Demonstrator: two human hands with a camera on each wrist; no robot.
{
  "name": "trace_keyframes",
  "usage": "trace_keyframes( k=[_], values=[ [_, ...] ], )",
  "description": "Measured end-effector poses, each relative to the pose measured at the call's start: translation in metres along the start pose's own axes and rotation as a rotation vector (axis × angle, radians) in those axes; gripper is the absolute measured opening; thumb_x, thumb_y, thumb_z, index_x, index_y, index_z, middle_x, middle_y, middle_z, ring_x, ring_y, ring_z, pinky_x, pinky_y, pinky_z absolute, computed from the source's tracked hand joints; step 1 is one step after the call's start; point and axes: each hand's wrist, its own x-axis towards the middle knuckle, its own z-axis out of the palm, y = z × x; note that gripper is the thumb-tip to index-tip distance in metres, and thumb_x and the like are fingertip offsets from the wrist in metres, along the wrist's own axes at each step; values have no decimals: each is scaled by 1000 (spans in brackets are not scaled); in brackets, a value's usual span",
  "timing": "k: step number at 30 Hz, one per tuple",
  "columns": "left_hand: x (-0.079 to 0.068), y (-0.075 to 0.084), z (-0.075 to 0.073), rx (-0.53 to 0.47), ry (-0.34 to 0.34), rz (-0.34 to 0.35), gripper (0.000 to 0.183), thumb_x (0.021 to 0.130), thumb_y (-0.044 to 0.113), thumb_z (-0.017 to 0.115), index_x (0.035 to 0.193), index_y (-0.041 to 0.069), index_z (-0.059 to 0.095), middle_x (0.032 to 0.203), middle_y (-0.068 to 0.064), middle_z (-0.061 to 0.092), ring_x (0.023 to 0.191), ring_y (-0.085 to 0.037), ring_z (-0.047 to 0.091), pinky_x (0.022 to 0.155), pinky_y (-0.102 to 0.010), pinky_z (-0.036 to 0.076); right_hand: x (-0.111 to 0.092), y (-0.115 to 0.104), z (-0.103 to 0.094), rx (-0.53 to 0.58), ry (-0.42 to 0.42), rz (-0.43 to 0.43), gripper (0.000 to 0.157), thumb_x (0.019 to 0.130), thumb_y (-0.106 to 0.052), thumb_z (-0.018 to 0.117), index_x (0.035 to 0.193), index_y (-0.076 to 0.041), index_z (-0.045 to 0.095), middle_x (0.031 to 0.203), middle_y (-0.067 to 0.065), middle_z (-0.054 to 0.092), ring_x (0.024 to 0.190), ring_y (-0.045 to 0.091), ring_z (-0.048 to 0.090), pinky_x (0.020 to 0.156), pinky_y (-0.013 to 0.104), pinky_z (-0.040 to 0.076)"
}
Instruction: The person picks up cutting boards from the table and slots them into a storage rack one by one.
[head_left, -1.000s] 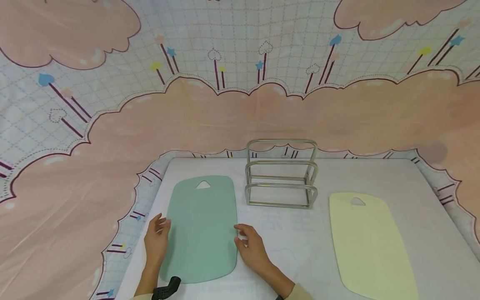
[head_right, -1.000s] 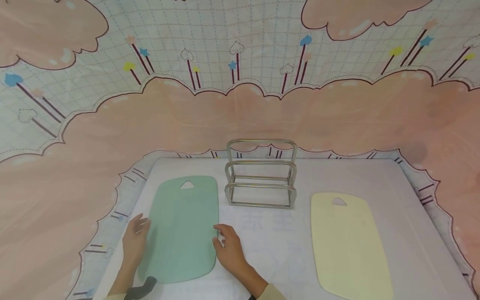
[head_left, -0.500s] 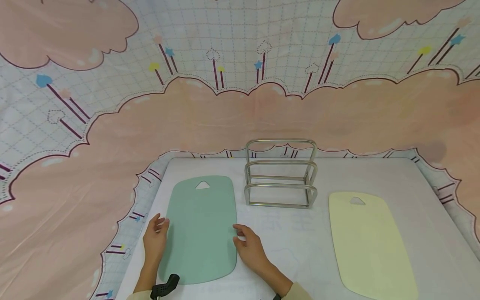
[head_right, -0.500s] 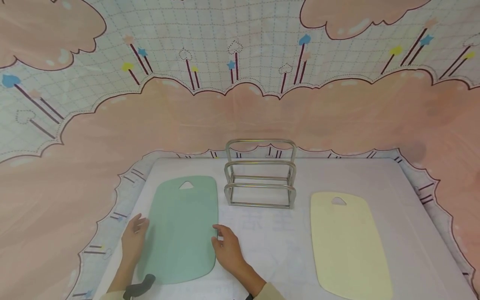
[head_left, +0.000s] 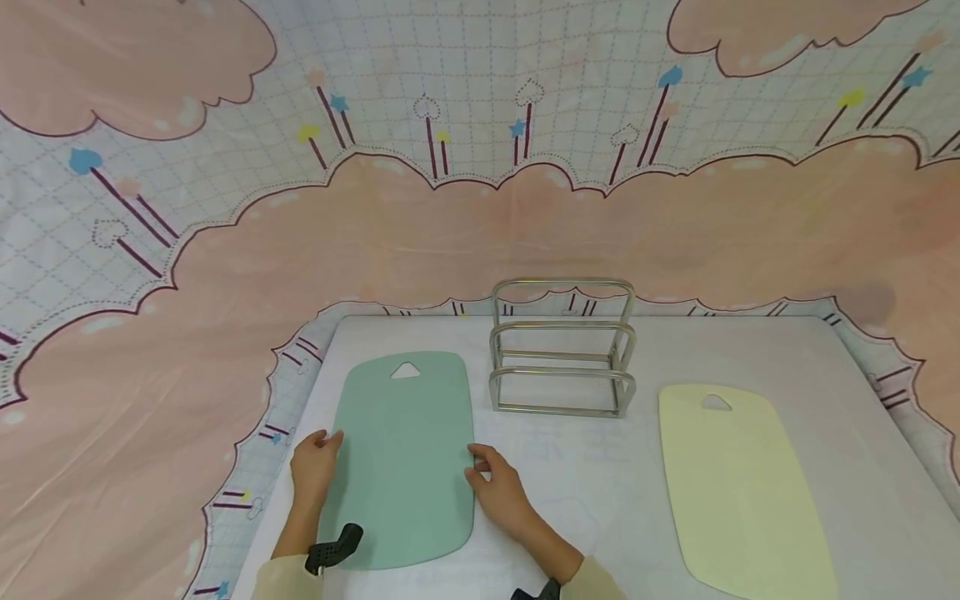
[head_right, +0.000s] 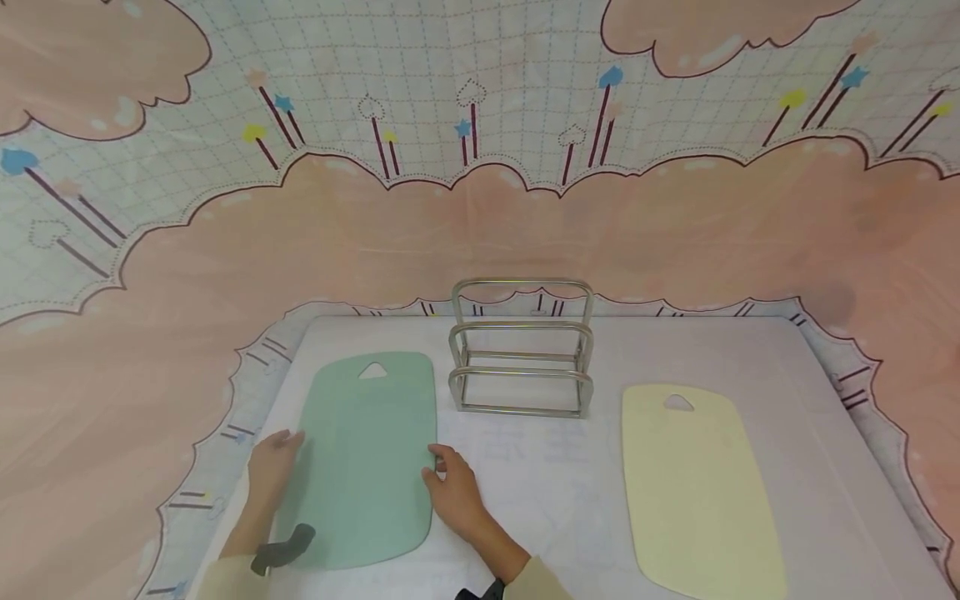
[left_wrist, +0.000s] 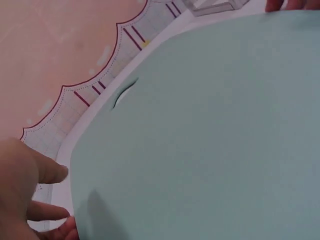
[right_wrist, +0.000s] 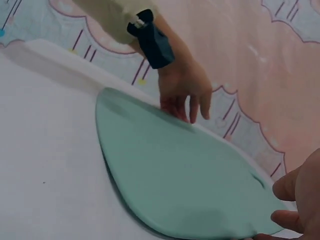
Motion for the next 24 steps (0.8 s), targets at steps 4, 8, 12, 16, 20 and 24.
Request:
trace_keyframes(
  k=[4, 8, 12, 16, 20, 24],
  values=[
    [3, 11, 0, 86, -3, -30, 56, 95, 28, 54, 124, -19, 49, 123, -38, 50, 110, -51, 48, 92, -58, 36, 6, -3, -3, 15, -22, 14, 43, 96, -17, 57, 134, 1, 49, 127, 19, 56, 106, 30, 57, 86, 45, 46],
    [4, 18, 2, 89, -4, -67, 60, 93, 33, 57, 124, -18, 50, 125, -37, 49, 112, -53, 44, 94, -61, 32, 10, -4, -5, 1, -28, 42, 46, 95, -19, 58, 136, 0, 48, 127, 19, 56, 112, 33, 55, 91, 50, 43],
    [4, 19, 4, 31, 2, -98, 61, 93, 32, 59, 125, -19, 48, 126, -37, 46, 116, -55, 37, 96, -62, 30, 14, -6, -9, 99, -72, 89, 49, 96, -19, 57, 139, 1, 45, 134, 19, 50, 123, 36, 47, 98, 50, 39],
    [2, 19, 8, -13, 22, -112, 63, 92, 32, 60, 126, -20, 46, 125, -39, 44, 116, -57, 32, 95, -64, 25, 15, -7, -14, 346, -121, 151, 54, 96, -14, 54, 143, 7, 36, 142, 26, 39, 129, 41, 37, 98, 46, 41],
    [0, 18, 13, -87, 50, -118, 66, 91, 33, 62, 128, -19, 44, 127, -39, 42, 119, -56, 29, 96, -63, 25, 16, -8, -17, 514, -140, 215, 56, 98, -13, 52, 145, 7, 31, 144, 29, 33, 132, 41, 34, 100, 47, 39],
    [2, 15, 14, -218, 55, -138, 71, 91, 36, 63, 132, -18, 41, 135, -38, 38, 126, -52, 31, 101, -58, 30, 16, -8, -20, 579, -142, 238, 57, 98, -17, 51, 146, 5, 30, 143, 29, 33, 130, 40, 36, 100, 49, 39]
  ],
)
